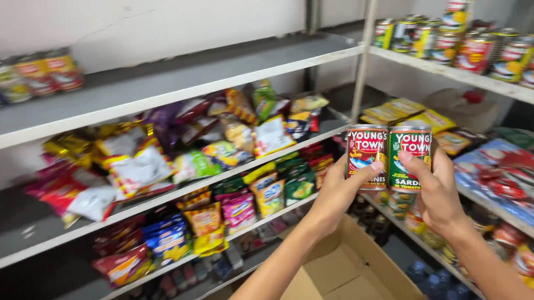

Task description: Organize canned goods and snack items on grocery store shelves.

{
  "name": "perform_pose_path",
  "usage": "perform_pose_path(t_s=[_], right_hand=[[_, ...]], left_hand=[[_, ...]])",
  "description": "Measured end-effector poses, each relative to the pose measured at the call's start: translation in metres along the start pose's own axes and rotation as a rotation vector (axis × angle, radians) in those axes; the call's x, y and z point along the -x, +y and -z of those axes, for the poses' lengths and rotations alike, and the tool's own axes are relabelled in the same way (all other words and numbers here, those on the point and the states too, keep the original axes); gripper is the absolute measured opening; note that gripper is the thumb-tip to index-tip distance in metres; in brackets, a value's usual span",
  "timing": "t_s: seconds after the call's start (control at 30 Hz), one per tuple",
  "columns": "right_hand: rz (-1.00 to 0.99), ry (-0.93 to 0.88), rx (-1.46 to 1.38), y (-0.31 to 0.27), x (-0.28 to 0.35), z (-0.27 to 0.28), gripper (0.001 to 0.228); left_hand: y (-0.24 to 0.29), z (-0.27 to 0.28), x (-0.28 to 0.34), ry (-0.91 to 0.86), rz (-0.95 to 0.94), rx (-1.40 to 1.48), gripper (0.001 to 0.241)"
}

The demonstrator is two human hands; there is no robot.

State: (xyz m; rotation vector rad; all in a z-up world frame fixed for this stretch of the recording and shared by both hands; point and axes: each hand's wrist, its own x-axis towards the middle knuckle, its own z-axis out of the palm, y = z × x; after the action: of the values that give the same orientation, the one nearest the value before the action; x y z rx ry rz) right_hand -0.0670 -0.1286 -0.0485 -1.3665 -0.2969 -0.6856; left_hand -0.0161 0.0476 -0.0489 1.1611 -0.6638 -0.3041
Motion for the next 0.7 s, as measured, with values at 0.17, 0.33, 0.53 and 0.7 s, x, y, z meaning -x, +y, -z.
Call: perform_pose_path(t_s=[0.17, 0.33, 0.53, 0.7], right_hand=[[-0.037, -0.115, -0.059, 0.009, 0.007, -0.095, 0.042], [-0.053, -0.221, -0.068, 0.016, 0.017, -0.183, 0.042], [-0.083, -0.329, -0.199, 0.047, 0.032, -0.27, 0.038], [-0.075, -0.439, -0.221, 0.061, 0.045, -0.324, 0.036]], left_hand=[[0.039, 0.071, 0.045, 0.075, -0.06, -0.031, 0.048], [0.072, 0.139, 0.098, 0.14, -0.093, -0.056, 0.048], [0.091, 0.208, 0.155, 0.287, -0.169, -0.118, 0.046], [0.1, 0.241, 0.201, 0.374, -0.174, -0.125, 0.047]])
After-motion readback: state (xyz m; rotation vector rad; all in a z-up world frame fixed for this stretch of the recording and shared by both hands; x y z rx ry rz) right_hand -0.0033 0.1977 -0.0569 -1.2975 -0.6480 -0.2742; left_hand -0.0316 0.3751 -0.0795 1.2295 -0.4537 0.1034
